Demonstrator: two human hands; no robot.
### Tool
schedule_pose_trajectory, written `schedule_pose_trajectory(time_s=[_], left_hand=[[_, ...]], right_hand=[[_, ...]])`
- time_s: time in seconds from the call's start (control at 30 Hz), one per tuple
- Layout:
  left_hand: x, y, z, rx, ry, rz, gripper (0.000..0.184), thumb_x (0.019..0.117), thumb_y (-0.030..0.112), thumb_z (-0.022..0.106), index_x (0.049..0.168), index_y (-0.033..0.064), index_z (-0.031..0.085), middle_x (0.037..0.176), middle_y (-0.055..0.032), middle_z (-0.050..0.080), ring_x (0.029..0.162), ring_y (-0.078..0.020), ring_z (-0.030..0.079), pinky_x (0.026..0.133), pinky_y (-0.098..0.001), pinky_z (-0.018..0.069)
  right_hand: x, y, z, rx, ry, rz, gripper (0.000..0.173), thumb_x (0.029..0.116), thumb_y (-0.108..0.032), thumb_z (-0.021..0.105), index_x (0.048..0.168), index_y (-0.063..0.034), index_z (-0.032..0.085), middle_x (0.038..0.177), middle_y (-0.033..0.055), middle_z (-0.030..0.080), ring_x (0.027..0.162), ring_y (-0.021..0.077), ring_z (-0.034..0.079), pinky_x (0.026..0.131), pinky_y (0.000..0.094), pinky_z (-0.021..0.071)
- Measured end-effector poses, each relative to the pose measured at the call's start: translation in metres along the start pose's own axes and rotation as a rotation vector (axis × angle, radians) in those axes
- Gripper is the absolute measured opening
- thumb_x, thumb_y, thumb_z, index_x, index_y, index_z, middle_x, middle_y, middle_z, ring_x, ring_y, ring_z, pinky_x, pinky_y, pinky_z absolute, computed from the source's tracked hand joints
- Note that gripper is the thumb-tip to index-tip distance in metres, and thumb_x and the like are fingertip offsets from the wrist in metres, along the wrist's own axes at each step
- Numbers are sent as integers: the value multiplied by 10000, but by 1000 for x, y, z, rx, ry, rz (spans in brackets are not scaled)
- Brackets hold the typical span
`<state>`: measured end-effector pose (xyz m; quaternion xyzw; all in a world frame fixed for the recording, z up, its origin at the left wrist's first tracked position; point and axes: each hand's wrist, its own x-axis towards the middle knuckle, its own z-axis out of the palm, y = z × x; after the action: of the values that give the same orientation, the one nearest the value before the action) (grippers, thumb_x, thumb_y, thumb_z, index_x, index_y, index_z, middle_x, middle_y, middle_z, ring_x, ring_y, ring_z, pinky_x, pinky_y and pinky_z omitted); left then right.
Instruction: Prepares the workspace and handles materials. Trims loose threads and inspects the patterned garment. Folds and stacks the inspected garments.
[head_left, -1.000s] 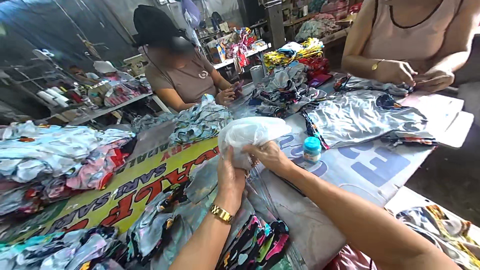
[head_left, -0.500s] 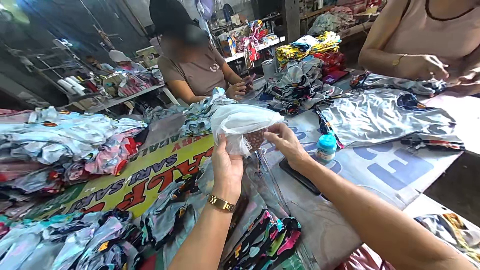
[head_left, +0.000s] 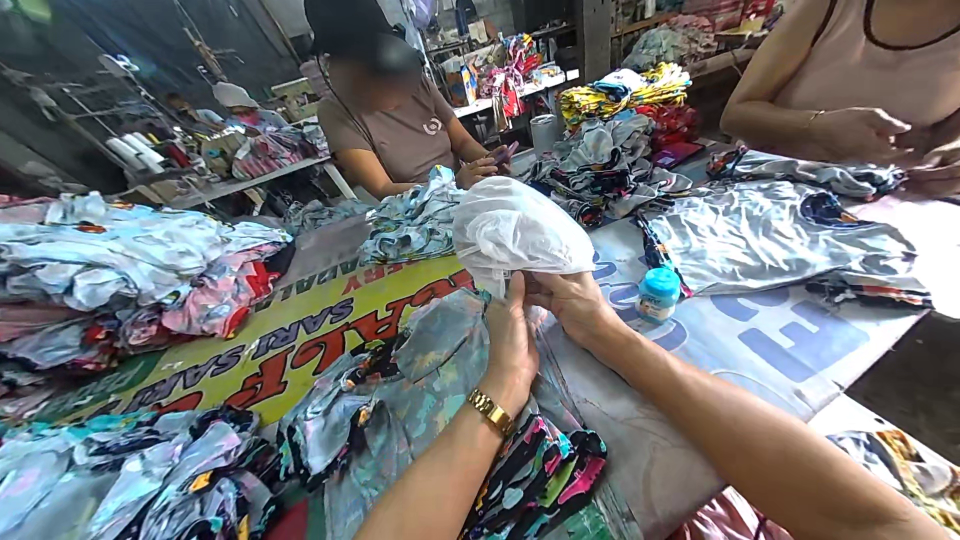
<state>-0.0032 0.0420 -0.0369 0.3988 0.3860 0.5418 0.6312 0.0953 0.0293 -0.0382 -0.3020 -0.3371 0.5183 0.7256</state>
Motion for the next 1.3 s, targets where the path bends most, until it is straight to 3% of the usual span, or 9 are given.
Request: schedule_pose_trajectory(time_s=[0.27, 0.43, 0.53, 0.67, 0.8, 1.0, 1.17, 1.23, 1.3], left_hand=[[-9, -3, -9, 380, -407, -20, 215, 1043, 122, 573, 1203, -14, 621, 1083, -104, 692, 1011, -153, 681, 901, -341, 581], [-7, 32, -19, 652, -444, -59, 567, 1073, 490, 437, 1391, 39, 566, 1288, -154, 636, 1083, -262, 676, 867, -445, 590], [9, 62, -37, 1124, -187, 377, 663, 1066, 600, 320, 1289, 82, 670, 1220, -153, 701, 1012, -299, 715, 841, -557, 578], [7, 86, -35, 1321, 43, 1132, 846, 900, 605, 673, 1519, 68, 459, 1495, -217, 478, 1284, -377, 546, 995, -578, 477], [13, 70, -21, 1382, -5, 1313, 464, 995, 410, 639, 1404, 192, 625, 1615, -125, 406, 1529, -372, 292, 1184, -707, 184], [6, 42, -27, 1360, -304, 1522, 200, 1019, 202, 583, 1016, 176, 781, 1264, -17, 725, 1422, -326, 494, 1177, -777, 98], [-6, 38, -26, 724, -102, 1209, 603, 985, 438, 654, 1434, 72, 488, 1641, -141, 312, 1544, -262, 248, 1255, -497, 230], [-7, 44, -14, 337, -12, 860, 806, 983, 324, 684, 1611, 127, 218, 1630, -61, 318, 1453, -181, 401, 1146, -411, 437], [-2, 47, -7, 23, 40, 588, 697, 994, 218, 683, 1573, 203, 295, 1437, -64, 540, 1259, -218, 600, 1003, -467, 559]], right_hand=[[3, -13, -8, -35, 6, -104, 171, 1073, -62, 469, 1199, -37, 582, 1001, 130, 747, 871, 218, 753, 829, 381, 628], [6, -21, -16, -12, 20, -174, 201, 1061, -84, 509, 1252, -121, 558, 1086, 54, 697, 892, 139, 714, 812, 326, 610], [5, -20, -13, -23, 0, -169, 216, 1063, -83, 509, 1275, -102, 546, 1073, 90, 704, 874, 179, 735, 801, 352, 628], [-1, -12, -4, -107, -75, -114, 194, 1062, -60, 493, 1255, -51, 520, 1039, 121, 705, 849, 200, 744, 796, 369, 639], [-6, 1, 5, -132, -154, -45, 170, 1053, -25, 496, 1216, -17, 543, 997, 118, 696, 834, 196, 737, 802, 389, 639], [-11, 2, 4, -3, -45, -8, 140, 1028, -12, 501, 1094, -73, 609, 818, 21, 694, 733, 100, 684, 715, 289, 596], [-9, 4, -2, 62, -71, -45, 235, 1007, 42, 519, 1229, 6, 586, 1019, 134, 725, 885, 227, 736, 813, 406, 635], [-11, 11, -7, 9, -79, -96, 320, 942, 86, 570, 1255, 22, 563, 1073, 130, 710, 966, 210, 722, 881, 401, 624], [-13, 15, -6, -33, -56, -132, 326, 891, 96, 631, 1201, 8, 586, 1017, 87, 713, 944, 159, 715, 876, 359, 619]])
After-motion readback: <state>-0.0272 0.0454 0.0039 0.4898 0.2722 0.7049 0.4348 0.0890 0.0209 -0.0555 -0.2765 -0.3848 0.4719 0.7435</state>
